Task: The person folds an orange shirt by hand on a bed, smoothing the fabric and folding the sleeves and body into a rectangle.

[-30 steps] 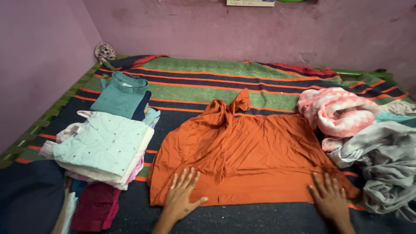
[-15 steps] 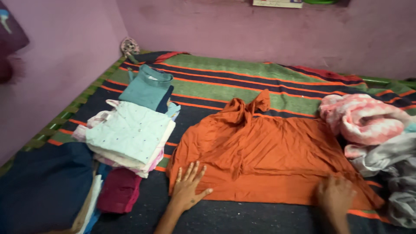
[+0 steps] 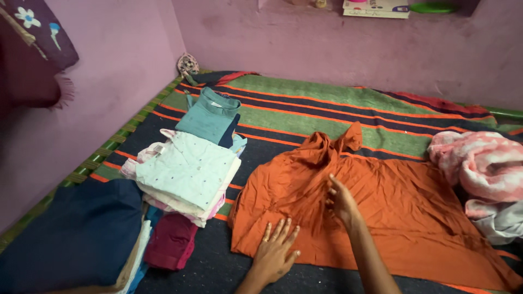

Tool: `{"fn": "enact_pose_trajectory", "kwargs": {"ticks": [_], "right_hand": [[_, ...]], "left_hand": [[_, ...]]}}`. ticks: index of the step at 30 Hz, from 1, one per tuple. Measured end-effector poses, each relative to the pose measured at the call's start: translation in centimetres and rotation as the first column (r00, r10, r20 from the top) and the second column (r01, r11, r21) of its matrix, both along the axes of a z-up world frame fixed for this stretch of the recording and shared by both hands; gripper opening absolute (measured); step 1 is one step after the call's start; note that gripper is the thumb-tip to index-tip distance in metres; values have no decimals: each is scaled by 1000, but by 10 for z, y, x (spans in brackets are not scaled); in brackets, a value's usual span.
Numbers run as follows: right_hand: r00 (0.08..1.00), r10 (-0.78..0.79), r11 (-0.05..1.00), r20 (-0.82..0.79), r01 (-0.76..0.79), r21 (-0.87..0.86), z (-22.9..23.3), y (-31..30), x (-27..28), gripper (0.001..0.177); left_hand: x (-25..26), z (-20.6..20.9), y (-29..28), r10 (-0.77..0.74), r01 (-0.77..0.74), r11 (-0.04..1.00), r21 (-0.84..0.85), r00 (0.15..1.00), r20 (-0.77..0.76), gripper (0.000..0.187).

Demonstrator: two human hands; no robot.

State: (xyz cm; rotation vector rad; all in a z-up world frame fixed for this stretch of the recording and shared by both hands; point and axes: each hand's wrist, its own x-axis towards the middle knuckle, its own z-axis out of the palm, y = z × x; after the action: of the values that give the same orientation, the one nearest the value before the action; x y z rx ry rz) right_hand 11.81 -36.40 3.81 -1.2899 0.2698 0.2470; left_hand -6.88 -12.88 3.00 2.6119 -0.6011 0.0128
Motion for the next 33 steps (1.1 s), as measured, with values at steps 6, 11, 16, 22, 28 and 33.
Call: {"fn": "enact_pose_trajectory", "kwargs": {"ticks": [6, 11, 16, 22, 28, 33], "right_hand": [[972, -143, 785, 188, -4, 619, 26, -14, 3, 22], [748, -332, 909, 575, 91, 408, 58, -63, -28, 34], [555, -256, 840, 792, 533, -103, 96, -90, -75, 51], [388, 117, 478, 914, 785, -395, 123, -109, -47, 46], [830, 538, 138, 146, 84, -987, 21, -133, 36, 42], [832, 503, 449, 235, -19, -893, -47, -89, -36, 30]], "left_hand": [[-2, 3, 2, 5, -5, 1000, -8, 999, -46, 70], [-3, 4, -1, 12, -12, 1000, -9, 1000, -5, 71], [-3, -3, -1, 13, -15, 999, 30, 997, 76, 70], [0, -11, -2, 1, -8, 998, 58, 994, 109, 73], [-1, -12, 0, 17, -18, 1000, 8, 992, 126, 72], [6, -17, -1, 29, -17, 997, -80, 988, 152, 68]]}}
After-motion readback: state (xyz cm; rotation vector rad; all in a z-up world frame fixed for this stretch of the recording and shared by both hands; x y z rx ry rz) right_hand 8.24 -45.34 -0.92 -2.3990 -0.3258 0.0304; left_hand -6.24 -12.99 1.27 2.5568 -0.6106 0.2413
